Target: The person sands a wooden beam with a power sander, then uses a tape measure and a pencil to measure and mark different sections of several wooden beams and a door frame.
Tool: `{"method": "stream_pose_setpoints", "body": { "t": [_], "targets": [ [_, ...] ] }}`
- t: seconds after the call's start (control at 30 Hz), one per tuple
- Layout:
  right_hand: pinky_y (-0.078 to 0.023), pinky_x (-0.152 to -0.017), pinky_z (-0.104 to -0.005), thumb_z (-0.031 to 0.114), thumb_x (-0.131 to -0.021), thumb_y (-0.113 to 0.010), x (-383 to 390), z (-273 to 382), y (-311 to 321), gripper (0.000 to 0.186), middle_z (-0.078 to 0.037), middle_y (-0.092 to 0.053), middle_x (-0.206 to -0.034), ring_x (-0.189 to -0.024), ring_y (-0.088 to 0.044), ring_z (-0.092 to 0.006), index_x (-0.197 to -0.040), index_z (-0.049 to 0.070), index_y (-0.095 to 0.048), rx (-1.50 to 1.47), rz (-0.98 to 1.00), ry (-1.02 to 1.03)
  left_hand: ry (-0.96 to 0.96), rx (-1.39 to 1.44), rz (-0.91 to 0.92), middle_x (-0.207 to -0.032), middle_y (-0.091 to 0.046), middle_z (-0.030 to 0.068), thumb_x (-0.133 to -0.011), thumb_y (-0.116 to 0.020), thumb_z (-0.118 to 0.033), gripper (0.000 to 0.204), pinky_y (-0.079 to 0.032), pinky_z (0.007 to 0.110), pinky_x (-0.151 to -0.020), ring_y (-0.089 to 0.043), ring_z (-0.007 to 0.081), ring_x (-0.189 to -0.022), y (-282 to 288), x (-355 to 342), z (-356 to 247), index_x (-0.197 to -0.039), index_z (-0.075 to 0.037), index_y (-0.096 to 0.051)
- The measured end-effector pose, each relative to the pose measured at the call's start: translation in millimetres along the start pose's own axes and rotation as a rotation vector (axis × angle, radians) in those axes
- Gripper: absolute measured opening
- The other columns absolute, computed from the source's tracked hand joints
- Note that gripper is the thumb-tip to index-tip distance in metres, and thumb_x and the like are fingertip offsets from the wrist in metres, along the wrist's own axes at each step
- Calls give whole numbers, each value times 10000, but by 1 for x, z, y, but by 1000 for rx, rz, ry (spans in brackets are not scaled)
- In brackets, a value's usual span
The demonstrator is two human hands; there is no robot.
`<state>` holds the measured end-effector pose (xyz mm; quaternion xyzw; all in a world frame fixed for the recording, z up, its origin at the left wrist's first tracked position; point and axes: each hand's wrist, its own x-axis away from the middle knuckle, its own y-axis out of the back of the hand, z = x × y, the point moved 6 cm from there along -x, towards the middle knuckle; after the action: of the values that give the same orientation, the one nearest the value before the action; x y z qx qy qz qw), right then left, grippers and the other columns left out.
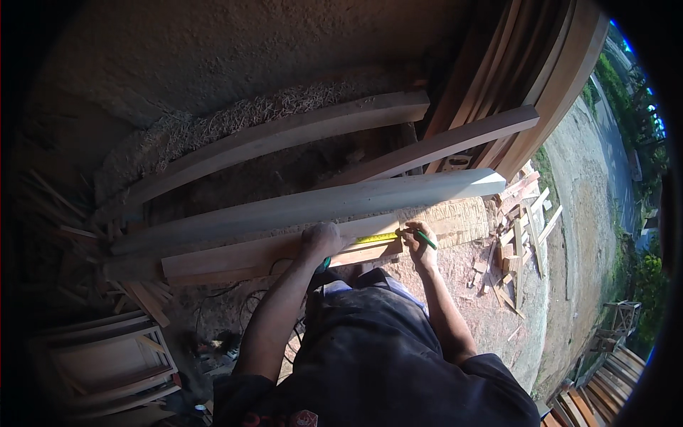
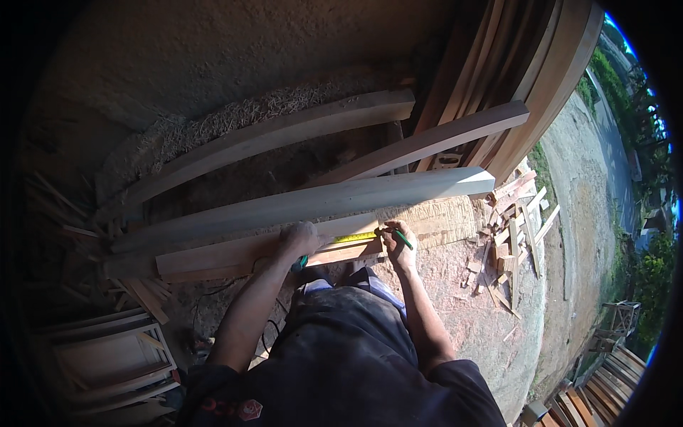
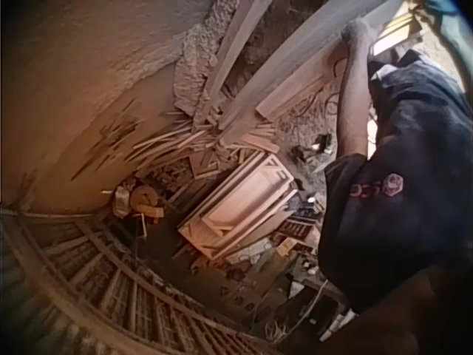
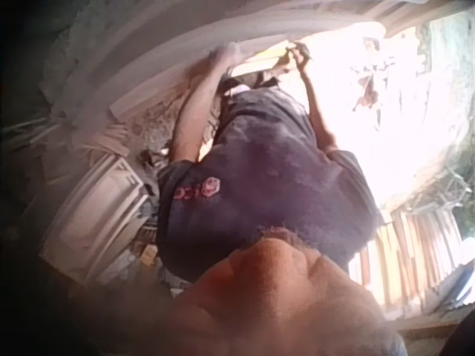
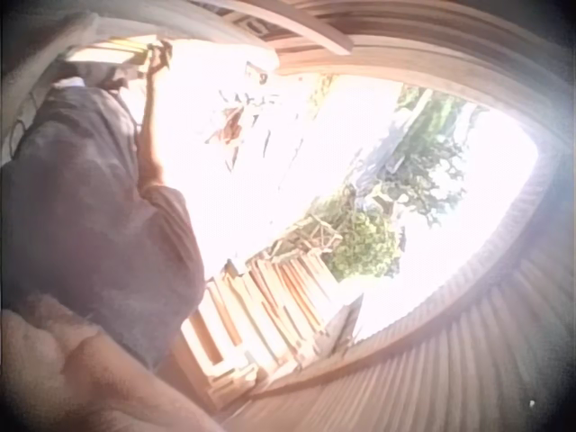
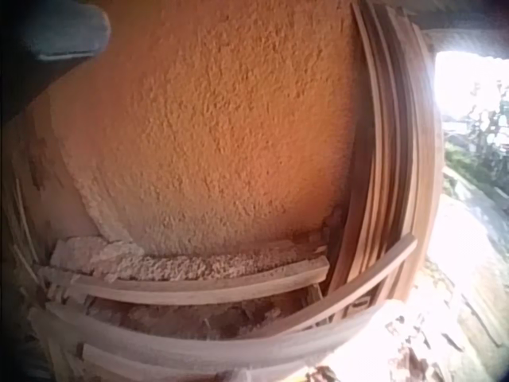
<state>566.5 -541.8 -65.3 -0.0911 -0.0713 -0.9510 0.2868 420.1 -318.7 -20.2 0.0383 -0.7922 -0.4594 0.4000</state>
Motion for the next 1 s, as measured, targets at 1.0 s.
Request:
{"method": "stream_pose_setpoints", "body": {
  "t": [1.0],
  "targets": [
    [-512,-785,-309,-45,-765,-609,10,44,-16,245,-110,-660,-895,-869,-670,-261,-984,58,-647,411,-70,329,73,3,134,-1054,-679,218,-769,-661,-600,636,-505,450,-878,-653,353,-1017,-2,-6,19,-1020,-16,-700]
  ]
}}
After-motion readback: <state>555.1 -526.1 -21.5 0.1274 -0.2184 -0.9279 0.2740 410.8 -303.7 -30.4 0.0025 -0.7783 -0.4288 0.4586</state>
